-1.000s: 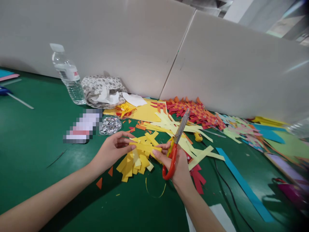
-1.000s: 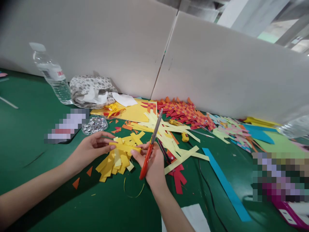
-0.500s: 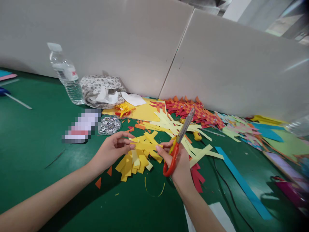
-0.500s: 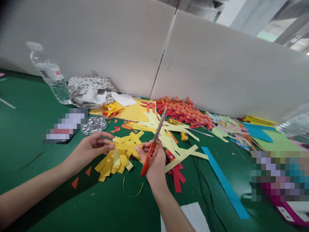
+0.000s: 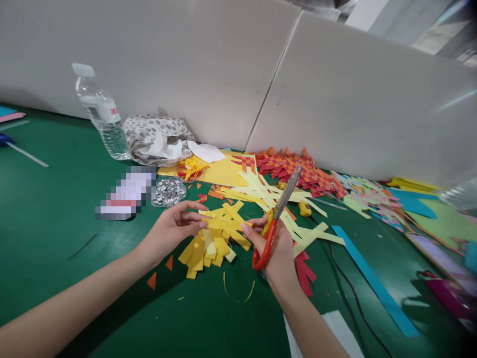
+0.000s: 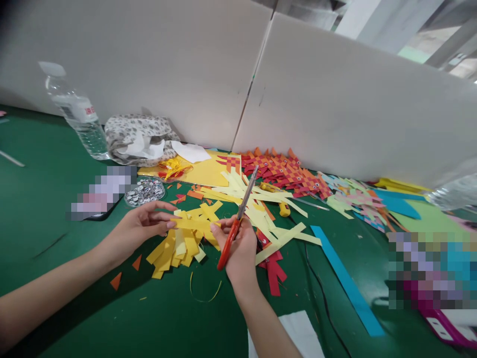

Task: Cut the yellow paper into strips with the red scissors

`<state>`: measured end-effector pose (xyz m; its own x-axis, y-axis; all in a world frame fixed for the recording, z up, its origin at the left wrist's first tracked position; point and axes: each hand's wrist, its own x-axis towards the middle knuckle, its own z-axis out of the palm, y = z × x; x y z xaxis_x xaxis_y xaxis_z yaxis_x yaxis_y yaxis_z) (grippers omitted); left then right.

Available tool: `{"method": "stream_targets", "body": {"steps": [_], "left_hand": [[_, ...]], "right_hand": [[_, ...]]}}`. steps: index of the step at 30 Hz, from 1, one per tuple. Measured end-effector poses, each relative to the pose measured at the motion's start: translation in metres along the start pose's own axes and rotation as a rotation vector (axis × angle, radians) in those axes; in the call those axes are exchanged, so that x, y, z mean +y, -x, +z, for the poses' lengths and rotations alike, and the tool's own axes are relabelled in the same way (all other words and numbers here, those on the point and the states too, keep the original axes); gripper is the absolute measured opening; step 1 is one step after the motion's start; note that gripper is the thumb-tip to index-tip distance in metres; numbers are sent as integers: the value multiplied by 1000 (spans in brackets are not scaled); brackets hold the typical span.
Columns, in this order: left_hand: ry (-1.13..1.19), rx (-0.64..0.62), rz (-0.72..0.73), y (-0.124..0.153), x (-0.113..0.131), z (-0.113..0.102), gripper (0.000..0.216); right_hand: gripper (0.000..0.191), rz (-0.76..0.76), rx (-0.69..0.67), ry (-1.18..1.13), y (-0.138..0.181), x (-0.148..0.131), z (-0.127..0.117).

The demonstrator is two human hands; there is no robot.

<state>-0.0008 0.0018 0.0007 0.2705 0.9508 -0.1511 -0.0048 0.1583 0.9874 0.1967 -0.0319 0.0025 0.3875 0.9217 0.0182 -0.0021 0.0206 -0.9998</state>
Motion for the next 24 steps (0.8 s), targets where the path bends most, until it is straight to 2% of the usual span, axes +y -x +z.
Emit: {"method": "stream_targets", "body": {"steps": [15,24], "left_hand": [[17,8,2,-2,-2,-1,31],[34,9,-20,-2,-1,-1,33]], "right_hand": [[29,-83,27,39,2,-3,-3],[29,-106,29,16,2,-2,-3]]}}
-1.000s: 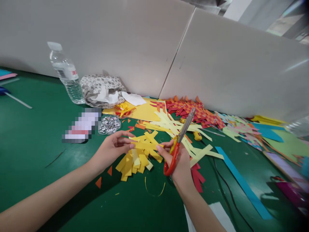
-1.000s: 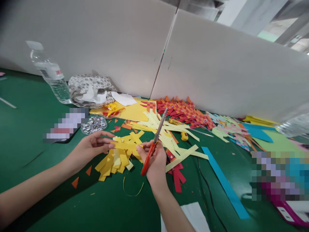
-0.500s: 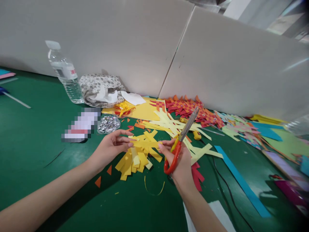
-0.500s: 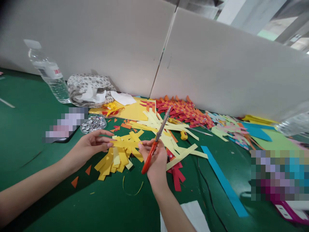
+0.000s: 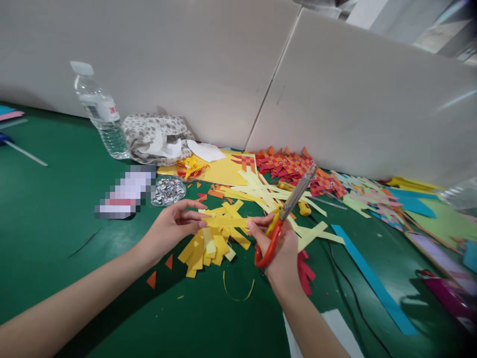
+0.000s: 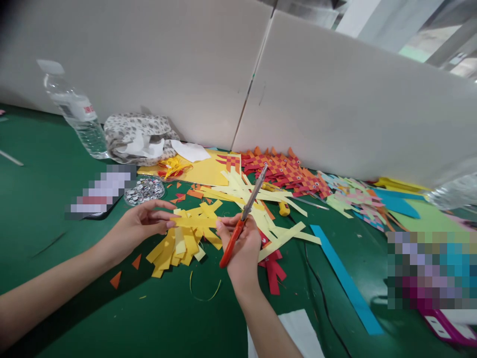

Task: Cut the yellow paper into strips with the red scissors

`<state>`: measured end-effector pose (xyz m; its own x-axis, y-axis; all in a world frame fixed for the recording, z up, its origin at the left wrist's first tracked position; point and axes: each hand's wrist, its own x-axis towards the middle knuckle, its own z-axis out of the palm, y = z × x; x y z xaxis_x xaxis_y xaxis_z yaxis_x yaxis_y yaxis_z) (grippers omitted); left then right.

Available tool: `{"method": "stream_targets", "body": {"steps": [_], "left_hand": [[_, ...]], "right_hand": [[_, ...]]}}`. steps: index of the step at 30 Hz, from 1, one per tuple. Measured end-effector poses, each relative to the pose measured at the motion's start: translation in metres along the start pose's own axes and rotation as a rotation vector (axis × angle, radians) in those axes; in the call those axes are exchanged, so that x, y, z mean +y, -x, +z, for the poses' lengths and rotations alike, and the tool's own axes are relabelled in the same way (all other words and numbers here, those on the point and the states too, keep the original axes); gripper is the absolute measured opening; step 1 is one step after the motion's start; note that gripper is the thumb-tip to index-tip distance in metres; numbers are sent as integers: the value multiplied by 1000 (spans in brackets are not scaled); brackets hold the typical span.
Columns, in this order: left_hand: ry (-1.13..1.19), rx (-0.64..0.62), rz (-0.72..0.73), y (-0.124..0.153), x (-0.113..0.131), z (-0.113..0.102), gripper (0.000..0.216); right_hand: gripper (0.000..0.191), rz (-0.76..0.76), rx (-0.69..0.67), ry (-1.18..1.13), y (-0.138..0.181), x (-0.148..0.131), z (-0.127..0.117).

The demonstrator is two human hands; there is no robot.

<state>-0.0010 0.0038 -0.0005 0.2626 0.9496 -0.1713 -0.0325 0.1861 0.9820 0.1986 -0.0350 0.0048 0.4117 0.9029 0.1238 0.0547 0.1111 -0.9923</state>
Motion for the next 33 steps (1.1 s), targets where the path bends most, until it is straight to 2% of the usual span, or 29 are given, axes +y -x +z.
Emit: {"method": "stream_targets", "body": {"steps": [19,33], "left_hand": [[43,36,-24,1,2,0,37],[72,14,-24,0,-1,-2,37]], "right_hand": [[32,8,-1,-40,-2,5,0],[30,22,-3,-16,-1,4,-1]]}}
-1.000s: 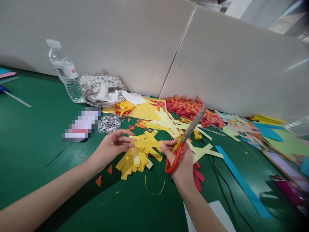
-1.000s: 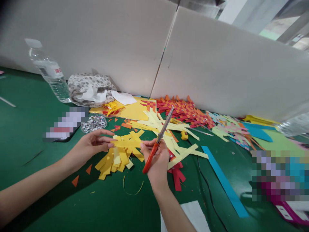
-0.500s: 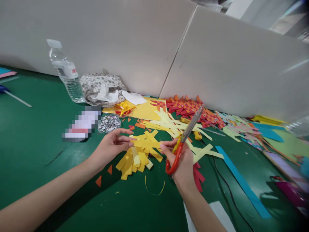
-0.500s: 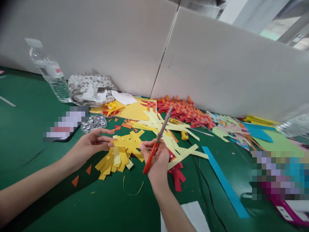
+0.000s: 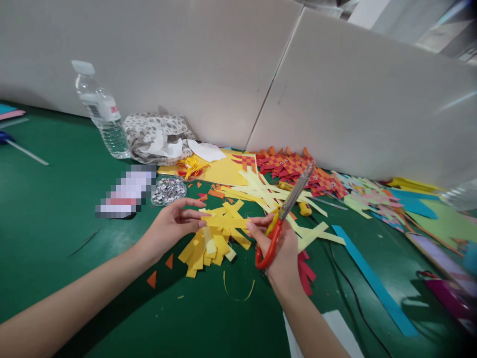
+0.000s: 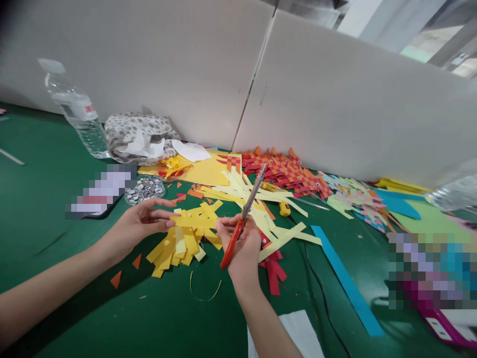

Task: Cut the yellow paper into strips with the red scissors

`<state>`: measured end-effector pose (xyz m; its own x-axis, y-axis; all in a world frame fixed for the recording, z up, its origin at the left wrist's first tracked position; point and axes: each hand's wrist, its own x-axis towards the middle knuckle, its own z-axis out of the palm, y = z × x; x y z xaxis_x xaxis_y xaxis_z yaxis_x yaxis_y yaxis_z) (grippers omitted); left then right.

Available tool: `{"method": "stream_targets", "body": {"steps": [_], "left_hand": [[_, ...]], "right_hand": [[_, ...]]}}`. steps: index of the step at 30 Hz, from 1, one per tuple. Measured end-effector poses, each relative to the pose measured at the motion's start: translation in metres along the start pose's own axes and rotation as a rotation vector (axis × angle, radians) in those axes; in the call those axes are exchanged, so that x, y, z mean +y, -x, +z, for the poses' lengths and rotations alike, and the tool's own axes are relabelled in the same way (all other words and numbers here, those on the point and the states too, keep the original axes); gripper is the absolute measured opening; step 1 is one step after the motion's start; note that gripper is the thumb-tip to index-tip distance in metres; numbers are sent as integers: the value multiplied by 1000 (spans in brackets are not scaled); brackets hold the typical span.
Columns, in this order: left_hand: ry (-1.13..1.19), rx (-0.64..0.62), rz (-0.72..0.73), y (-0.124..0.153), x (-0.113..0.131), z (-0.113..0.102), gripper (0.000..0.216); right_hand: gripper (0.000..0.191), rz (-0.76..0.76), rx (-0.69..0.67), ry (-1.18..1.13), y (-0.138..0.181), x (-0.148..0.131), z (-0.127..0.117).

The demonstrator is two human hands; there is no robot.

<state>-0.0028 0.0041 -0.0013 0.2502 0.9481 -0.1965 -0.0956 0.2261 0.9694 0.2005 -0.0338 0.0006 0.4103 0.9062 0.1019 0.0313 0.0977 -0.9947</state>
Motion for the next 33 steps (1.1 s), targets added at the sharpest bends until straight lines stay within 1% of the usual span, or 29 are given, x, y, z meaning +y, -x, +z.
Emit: {"method": "stream_targets", "body": {"steps": [10,18,26,33], "left_hand": [[8,-15,-33,-2,-1,-2,34],[2,-8,-50,-1,-1,-3,35],[-30,4,-3,-1,1,-1,33],[-77,37,55,-3,-2,-2,30]], "right_hand": [[35,6,10,-2,-1,3,0],[34,11,4,-1,-1,2,0],[32,9,-17,-6,0,2,-1],[36,32,-40,-5,-1,1,-1]]}}
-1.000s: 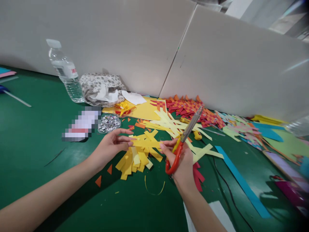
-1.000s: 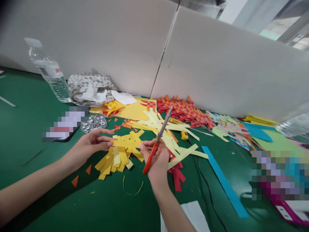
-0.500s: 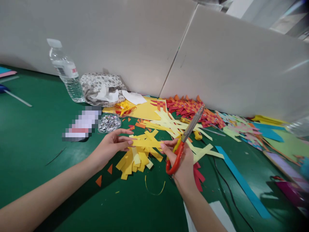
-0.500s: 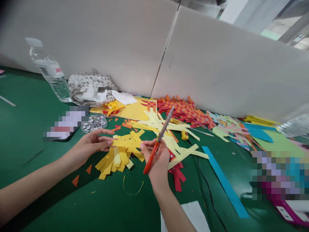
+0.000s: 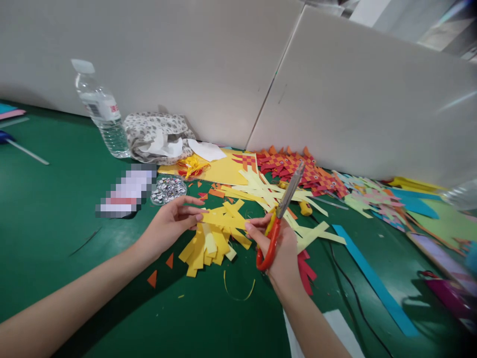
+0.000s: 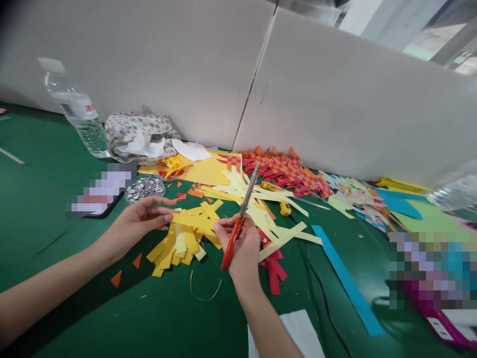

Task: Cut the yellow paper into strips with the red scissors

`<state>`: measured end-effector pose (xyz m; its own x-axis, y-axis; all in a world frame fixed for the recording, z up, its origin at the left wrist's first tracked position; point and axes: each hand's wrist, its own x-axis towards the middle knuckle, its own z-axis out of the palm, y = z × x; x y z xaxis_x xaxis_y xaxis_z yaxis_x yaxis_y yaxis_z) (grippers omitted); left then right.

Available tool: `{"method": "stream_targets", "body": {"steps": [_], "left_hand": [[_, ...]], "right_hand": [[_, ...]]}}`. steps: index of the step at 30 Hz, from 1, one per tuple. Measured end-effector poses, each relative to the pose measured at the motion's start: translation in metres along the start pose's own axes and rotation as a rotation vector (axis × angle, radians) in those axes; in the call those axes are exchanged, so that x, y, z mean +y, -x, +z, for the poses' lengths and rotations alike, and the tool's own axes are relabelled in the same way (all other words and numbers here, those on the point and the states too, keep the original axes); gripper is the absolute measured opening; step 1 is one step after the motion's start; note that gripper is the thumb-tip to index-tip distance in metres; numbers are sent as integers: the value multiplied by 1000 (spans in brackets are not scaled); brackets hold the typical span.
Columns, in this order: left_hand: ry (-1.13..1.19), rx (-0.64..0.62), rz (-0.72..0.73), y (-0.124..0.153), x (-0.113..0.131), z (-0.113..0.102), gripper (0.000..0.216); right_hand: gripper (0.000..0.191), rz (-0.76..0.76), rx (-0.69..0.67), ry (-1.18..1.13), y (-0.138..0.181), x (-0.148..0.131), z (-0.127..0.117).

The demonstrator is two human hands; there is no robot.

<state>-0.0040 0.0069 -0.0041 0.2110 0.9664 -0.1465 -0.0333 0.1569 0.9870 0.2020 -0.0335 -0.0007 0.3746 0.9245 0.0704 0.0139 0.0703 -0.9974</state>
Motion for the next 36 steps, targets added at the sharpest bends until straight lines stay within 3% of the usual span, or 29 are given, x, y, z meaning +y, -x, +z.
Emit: {"method": "stream_targets", "body": {"steps": [27,36], "left_hand": [[-33,-1,-13,-1,0,0,33],[-107,-194,-79,4,2,5,25]], "right_hand": [[36,1,-2,-7,-1,0,2],[33,-43,70,-3,-4,-5,2]]}}
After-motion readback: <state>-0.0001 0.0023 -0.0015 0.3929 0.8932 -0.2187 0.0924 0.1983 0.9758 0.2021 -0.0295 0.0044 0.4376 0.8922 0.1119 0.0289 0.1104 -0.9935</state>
